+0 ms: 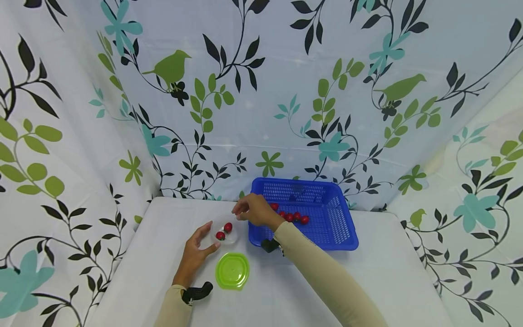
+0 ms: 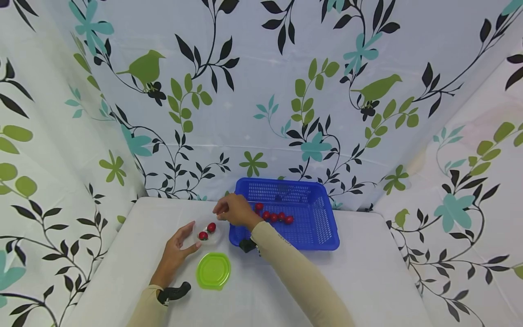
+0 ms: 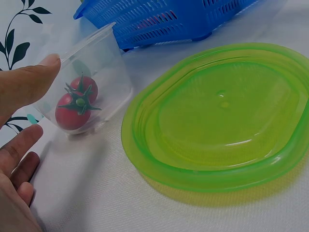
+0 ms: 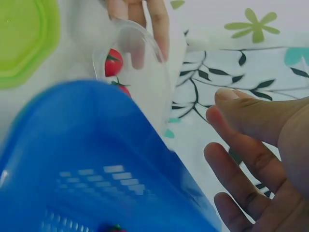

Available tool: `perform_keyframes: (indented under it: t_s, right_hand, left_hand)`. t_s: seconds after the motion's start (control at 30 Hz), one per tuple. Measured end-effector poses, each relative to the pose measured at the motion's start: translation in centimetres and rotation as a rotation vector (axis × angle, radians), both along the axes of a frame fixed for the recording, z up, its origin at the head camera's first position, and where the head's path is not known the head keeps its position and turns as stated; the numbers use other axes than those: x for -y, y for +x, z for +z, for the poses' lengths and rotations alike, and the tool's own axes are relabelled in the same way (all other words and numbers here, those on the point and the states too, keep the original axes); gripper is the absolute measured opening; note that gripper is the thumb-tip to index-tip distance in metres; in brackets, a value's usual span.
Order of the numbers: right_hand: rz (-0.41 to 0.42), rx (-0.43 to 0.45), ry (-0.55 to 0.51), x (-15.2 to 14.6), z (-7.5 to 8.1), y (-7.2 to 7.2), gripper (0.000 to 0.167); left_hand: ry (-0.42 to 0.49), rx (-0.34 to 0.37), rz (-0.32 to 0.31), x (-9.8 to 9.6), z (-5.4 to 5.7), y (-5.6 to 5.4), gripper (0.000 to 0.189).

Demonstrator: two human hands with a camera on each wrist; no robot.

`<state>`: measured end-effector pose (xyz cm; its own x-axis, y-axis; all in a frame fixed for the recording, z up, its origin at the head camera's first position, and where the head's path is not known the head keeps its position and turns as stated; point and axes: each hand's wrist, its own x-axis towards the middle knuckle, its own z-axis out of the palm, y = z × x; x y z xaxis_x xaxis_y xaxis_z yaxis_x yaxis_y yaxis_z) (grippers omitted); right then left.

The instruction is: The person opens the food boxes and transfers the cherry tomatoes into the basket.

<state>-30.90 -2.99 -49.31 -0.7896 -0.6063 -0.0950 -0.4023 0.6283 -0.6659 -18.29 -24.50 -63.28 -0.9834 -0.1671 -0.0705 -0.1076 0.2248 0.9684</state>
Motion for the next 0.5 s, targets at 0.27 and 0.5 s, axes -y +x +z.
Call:
perform_keyframes:
  t_s: [0.27, 0.5]
  right_hand:
    - [0.034, -0.017, 0.094, 2.5, -0.9, 0.2, 0.017]
    - [0.054, -0.06, 0.217, 4.3, -2.2, -0.2, 0.019]
  left_hand:
    - [0.012, -0.003, 0.001, 0.1, 0.0, 0.0, 0.078]
    - [0.034, -0.008, -0.01, 0.2, -0.4, 0.0, 0.078]
